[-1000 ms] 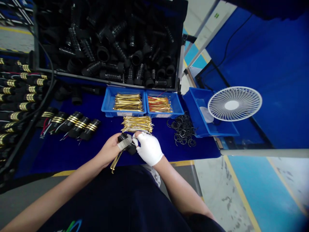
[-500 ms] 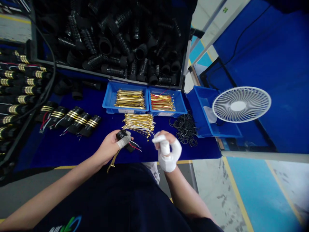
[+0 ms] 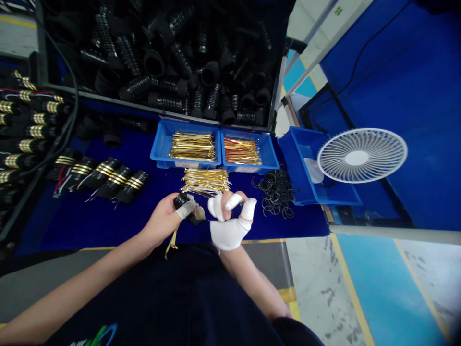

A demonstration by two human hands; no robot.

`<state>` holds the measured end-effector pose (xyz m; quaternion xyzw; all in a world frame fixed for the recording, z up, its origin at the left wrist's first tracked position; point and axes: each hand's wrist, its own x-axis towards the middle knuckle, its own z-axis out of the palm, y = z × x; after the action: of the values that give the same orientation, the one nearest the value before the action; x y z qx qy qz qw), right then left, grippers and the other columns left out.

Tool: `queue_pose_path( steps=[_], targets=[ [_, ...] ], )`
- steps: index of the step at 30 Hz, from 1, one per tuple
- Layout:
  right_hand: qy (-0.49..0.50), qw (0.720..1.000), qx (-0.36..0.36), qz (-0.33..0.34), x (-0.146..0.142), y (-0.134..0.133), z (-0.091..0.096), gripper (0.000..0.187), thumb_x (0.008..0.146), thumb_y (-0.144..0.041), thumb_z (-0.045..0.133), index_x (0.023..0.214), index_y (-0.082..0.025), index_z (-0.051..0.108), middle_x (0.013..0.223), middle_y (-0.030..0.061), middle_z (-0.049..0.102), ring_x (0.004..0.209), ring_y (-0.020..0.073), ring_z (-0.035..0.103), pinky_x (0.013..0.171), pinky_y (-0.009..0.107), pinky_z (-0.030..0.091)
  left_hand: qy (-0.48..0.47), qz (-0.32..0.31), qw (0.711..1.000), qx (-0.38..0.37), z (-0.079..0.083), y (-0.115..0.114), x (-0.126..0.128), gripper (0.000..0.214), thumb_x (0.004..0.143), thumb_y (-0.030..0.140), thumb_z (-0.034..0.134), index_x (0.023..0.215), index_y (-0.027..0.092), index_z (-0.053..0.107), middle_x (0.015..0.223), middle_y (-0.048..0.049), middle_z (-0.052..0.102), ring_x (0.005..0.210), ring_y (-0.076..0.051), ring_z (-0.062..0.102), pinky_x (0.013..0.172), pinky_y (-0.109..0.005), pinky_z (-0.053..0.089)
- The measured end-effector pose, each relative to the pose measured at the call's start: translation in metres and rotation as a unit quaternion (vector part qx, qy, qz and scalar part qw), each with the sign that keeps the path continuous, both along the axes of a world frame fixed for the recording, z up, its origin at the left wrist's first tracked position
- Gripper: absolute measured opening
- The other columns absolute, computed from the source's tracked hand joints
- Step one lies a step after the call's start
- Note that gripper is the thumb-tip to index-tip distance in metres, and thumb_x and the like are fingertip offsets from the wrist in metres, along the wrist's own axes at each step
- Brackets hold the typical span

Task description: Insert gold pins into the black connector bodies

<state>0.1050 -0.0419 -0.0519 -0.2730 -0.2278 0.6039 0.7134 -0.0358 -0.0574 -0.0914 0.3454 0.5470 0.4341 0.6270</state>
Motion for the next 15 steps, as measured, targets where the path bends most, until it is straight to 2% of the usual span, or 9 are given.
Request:
queue_pose_path(
  steps=[5,8,12,15],
  targets=[
    [-0.031,0.998,0.05,0.023,-0.001,-0.003,-0.011,0.053,0.093,-0.063,0.055,0.058,-0.023,0.055,0.043,-0.0066,0.028,0.039,0.01,0.027,0.047,0.027,0.031,0.032,-0.035,0.999,0.008,0.003,0.006,-0.002,0.026,0.082,0.039,0.075,0.093,0.017,0.07,0.089,-0.0067,0.076,0.08,-0.023,0.069,0.081,-0.034,0.053],
    [-0.038,0.993,0.082,0.076,0.0,0.004,-0.01,0.052,0.089,-0.064,0.06,0.057,-0.023,0.06,0.04,-0.0067,0.03,0.037,0.0099,0.027,0.045,0.027,0.03,0.096,-0.05,0.994,0.029,0.003,0.009,-0.004,0.024,0.082,0.04,0.073,0.088,0.016,0.069,0.084,-0.0051,0.073,0.076,-0.022,0.065,0.076,-0.031,0.051],
    [-0.117,0.975,0.072,0.175,-0.006,0.023,-0.005,0.049,0.085,-0.062,0.067,0.057,-0.022,0.063,0.041,-0.0062,0.033,0.038,0.0107,0.031,0.044,0.027,0.029,0.168,-0.082,0.98,0.066,-0.001,0.013,-0.01,0.024,0.084,0.04,0.068,0.084,0.016,0.068,0.084,-0.0062,0.071,0.081,-0.024,0.063,0.075,-0.032,0.048],
    [-0.161,0.965,0.083,0.19,-0.01,0.029,0.0,0.05,0.083,-0.064,0.069,0.058,-0.021,0.062,0.047,-0.0036,0.043,0.041,0.011,0.037,0.045,0.027,0.03,0.188,-0.08,0.976,0.07,-0.001,0.013,-0.012,0.028,0.088,0.043,0.062,0.082,0.016,0.068,0.083,-0.0067,0.07,0.082,-0.025,0.062,0.076,-0.032,0.046]
  ],
)
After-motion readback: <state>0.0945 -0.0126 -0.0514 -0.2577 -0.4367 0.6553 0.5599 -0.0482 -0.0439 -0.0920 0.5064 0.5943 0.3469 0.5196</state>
